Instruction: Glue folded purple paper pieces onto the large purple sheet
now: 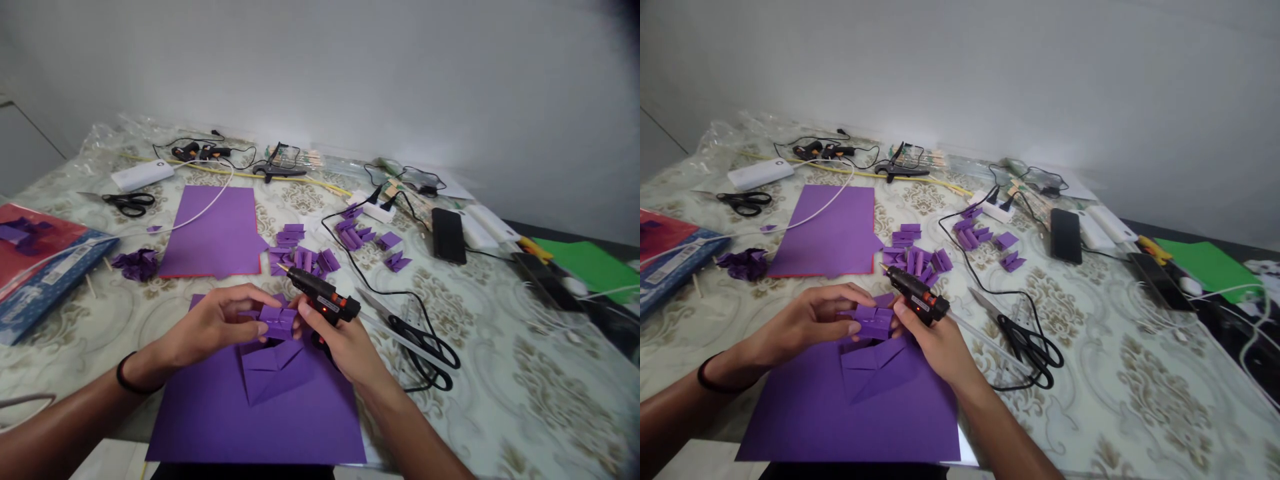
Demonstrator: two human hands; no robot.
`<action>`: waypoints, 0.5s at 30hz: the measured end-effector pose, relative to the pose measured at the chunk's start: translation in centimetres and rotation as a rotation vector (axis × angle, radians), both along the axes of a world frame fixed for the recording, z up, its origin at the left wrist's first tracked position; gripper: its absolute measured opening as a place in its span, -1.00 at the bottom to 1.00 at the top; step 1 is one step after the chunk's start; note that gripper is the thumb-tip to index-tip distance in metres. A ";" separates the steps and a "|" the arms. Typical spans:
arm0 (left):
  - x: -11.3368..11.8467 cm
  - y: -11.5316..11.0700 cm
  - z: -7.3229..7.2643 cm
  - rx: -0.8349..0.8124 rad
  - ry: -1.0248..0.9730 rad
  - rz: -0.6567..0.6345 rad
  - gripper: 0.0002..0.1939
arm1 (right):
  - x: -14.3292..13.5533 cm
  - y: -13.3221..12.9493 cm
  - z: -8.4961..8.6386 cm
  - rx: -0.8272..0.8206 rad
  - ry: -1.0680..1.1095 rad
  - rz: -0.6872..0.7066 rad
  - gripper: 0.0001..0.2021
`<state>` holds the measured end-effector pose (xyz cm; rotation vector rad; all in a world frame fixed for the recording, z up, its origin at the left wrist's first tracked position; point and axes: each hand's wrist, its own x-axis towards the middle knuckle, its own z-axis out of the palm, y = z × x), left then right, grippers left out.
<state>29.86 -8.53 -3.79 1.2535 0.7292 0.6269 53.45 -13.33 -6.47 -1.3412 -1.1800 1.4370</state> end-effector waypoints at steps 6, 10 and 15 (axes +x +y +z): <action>0.0 0.0 0.1 0.139 -0.002 0.063 -0.82 | 0.0 -0.1 -0.8 0.007 0.082 0.036 -0.67; 0.0 0.1 -0.1 0.155 -0.017 0.086 -0.90 | 0.0 -0.1 -0.7 0.005 0.083 0.067 -0.66; 0.2 0.1 0.3 0.167 0.024 0.087 -0.87 | -0.1 -0.2 -0.8 -0.018 0.123 0.058 -0.65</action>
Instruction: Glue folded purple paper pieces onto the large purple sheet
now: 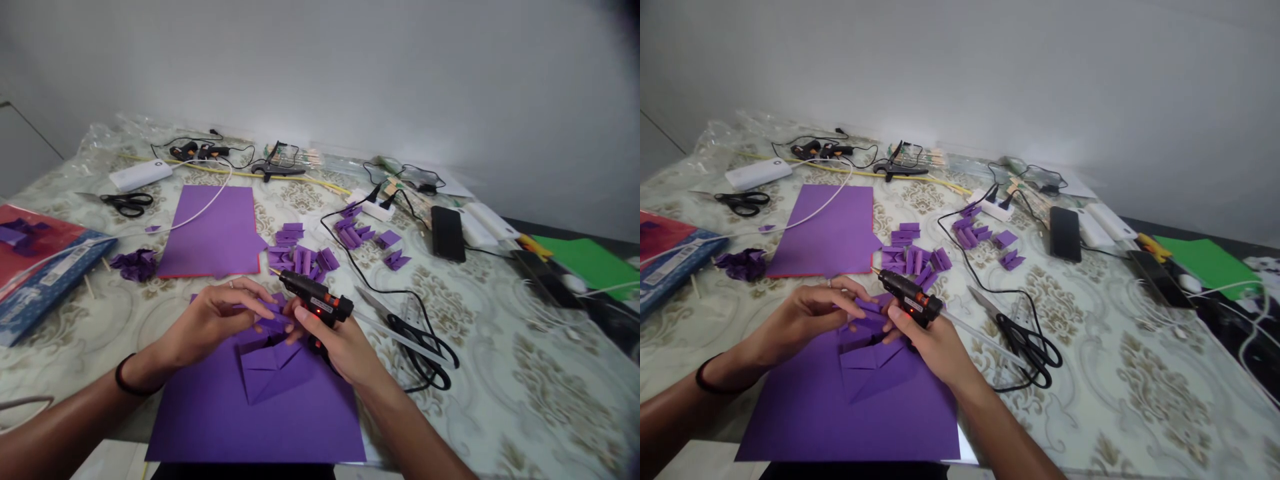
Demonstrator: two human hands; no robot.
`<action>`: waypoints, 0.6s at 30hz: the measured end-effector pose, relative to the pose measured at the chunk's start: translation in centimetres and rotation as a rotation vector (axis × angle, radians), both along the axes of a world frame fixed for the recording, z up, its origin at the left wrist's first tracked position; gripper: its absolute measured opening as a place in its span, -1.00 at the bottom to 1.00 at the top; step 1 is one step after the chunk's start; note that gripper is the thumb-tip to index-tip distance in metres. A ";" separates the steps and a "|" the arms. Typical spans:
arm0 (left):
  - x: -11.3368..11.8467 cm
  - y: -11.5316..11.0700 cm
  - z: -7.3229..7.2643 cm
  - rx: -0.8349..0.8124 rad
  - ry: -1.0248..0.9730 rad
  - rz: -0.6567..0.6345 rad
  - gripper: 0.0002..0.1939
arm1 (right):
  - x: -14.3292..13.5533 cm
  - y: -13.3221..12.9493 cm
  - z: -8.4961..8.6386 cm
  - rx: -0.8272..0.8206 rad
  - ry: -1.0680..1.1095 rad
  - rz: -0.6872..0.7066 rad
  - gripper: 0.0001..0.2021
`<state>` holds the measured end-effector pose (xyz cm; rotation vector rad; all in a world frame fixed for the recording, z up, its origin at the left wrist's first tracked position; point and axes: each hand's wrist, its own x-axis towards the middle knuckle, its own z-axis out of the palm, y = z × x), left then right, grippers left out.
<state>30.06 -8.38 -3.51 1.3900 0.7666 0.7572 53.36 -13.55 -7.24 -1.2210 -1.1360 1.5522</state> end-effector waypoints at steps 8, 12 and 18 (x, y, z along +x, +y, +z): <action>-0.1 0.0 0.3 0.024 0.000 -0.014 -0.84 | -0.2 0.0 0.6 -0.033 -0.069 -0.029 -0.62; 0.0 0.1 0.3 0.042 0.019 -0.015 -0.84 | -0.4 0.0 1.1 -0.015 -0.131 -0.026 -0.66; 0.2 -0.1 -0.1 0.000 0.012 -0.032 -0.87 | -0.8 0.4 1.8 0.009 -0.126 0.007 -0.72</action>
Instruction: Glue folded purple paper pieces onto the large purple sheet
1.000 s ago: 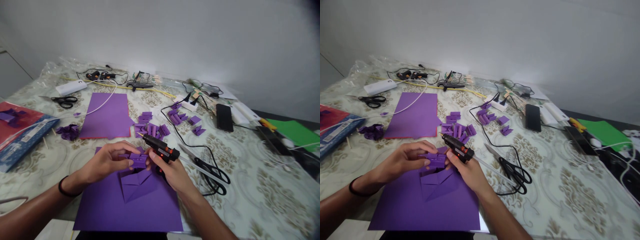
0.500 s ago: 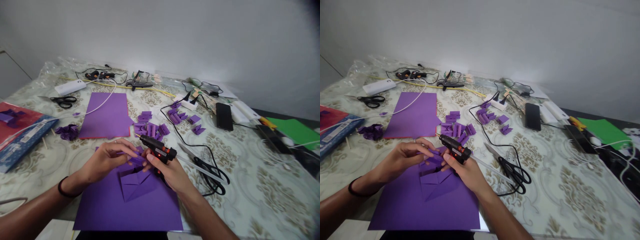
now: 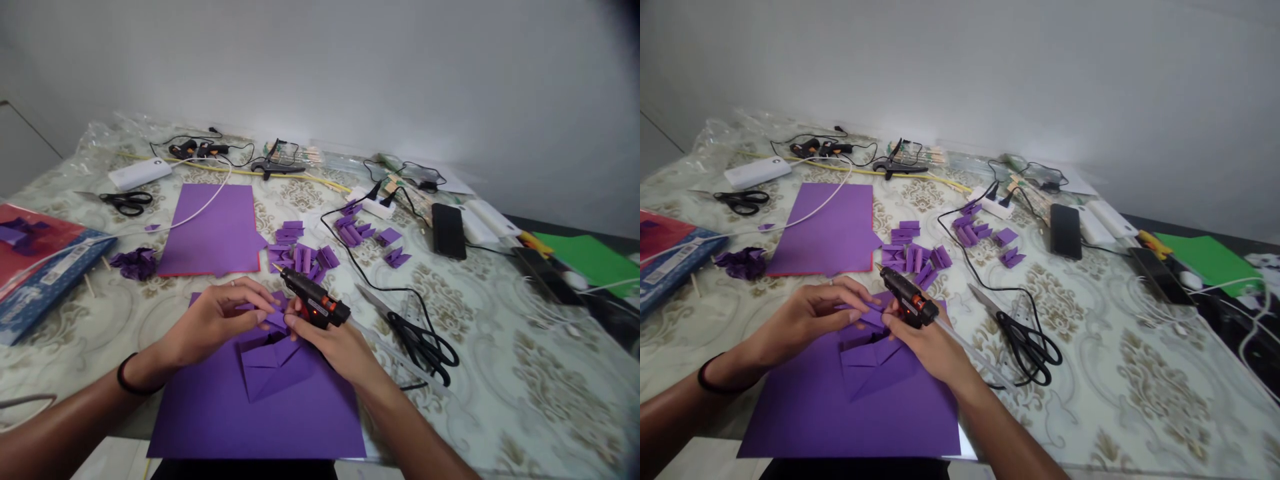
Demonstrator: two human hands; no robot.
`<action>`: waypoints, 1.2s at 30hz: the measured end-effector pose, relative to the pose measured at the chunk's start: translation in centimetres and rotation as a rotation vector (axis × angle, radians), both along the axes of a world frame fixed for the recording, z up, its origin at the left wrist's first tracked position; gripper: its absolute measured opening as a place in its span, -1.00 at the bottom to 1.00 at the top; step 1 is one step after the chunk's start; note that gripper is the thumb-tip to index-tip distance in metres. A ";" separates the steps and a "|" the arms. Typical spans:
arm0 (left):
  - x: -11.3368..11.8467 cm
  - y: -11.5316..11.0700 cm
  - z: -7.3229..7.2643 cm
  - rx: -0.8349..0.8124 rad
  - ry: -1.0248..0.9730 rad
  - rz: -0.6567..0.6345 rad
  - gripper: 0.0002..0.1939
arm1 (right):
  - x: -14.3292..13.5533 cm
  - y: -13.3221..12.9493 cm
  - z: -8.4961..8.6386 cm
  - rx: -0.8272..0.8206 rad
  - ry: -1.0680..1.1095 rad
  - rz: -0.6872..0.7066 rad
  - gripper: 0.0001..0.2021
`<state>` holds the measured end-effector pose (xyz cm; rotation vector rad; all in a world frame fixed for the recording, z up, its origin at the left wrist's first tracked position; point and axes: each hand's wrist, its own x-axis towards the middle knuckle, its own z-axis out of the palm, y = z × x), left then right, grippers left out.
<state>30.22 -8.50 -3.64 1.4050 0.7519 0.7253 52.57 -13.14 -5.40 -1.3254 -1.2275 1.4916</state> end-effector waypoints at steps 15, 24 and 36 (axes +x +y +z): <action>0.4 -0.6 -0.3 0.283 0.332 0.062 -0.91 | -0.8 -0.3 -0.2 0.177 -0.143 -0.026 -0.85; 0.4 -0.8 -0.5 0.306 0.303 0.147 -0.93 | -1.0 -0.4 -0.2 0.225 -0.209 -0.051 -0.85; 0.4 -0.5 -1.4 0.565 0.326 0.164 -0.94 | -0.9 -0.6 -0.4 0.313 -0.180 -0.084 -0.85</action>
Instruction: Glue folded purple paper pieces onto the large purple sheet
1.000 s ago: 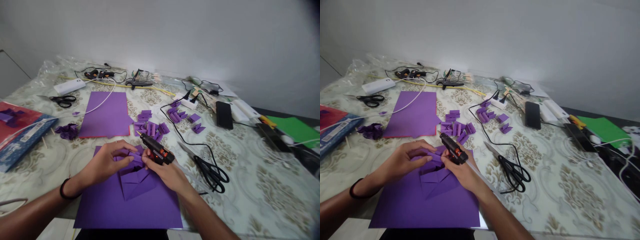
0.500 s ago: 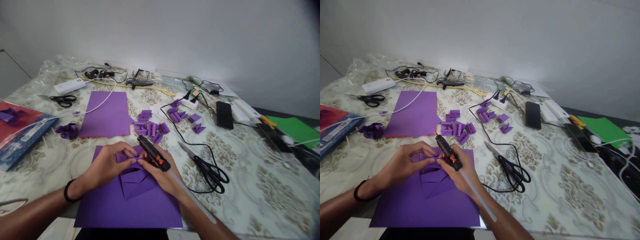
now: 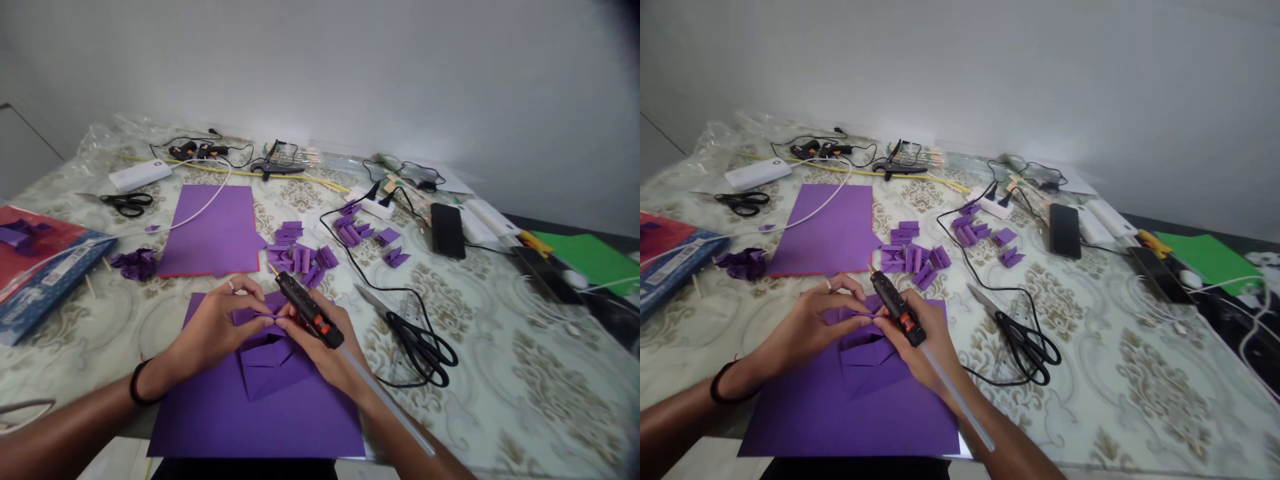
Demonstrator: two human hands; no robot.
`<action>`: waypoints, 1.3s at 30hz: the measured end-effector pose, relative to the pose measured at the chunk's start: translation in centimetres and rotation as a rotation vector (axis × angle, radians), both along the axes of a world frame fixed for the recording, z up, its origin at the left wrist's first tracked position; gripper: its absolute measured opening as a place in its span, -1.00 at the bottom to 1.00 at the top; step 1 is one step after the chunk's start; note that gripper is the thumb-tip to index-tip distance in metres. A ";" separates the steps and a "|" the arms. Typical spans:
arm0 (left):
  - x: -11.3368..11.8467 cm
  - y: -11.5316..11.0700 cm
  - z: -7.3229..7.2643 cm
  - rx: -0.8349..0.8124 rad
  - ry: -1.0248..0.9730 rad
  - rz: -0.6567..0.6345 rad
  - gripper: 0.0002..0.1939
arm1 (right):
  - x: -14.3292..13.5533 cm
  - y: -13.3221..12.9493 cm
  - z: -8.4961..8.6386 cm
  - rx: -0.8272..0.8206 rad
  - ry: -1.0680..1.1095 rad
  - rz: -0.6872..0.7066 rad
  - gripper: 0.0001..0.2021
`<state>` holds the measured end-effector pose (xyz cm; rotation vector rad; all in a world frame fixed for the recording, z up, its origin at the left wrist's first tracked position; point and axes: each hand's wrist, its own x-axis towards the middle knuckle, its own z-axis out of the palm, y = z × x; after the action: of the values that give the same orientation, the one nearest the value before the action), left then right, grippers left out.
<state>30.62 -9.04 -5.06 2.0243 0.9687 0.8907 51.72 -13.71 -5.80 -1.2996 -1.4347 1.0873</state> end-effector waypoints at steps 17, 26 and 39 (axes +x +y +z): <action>-0.7 0.4 0.5 0.040 -0.078 -0.049 -0.92 | 1.9 1.0 -1.3 -0.162 0.126 -0.146 -0.66; -0.6 0.3 0.7 0.035 -0.092 -0.142 -0.84 | 0.9 0.5 -1.2 -0.350 0.533 0.063 -0.63; -0.4 -0.3 1.9 0.006 0.001 -0.208 -0.70 | 0.6 0.4 -1.4 -0.348 0.443 0.053 -0.61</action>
<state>30.23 -9.36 -3.18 2.0861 0.7399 0.7812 52.35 -13.34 -7.20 -1.1585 -0.9805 1.5980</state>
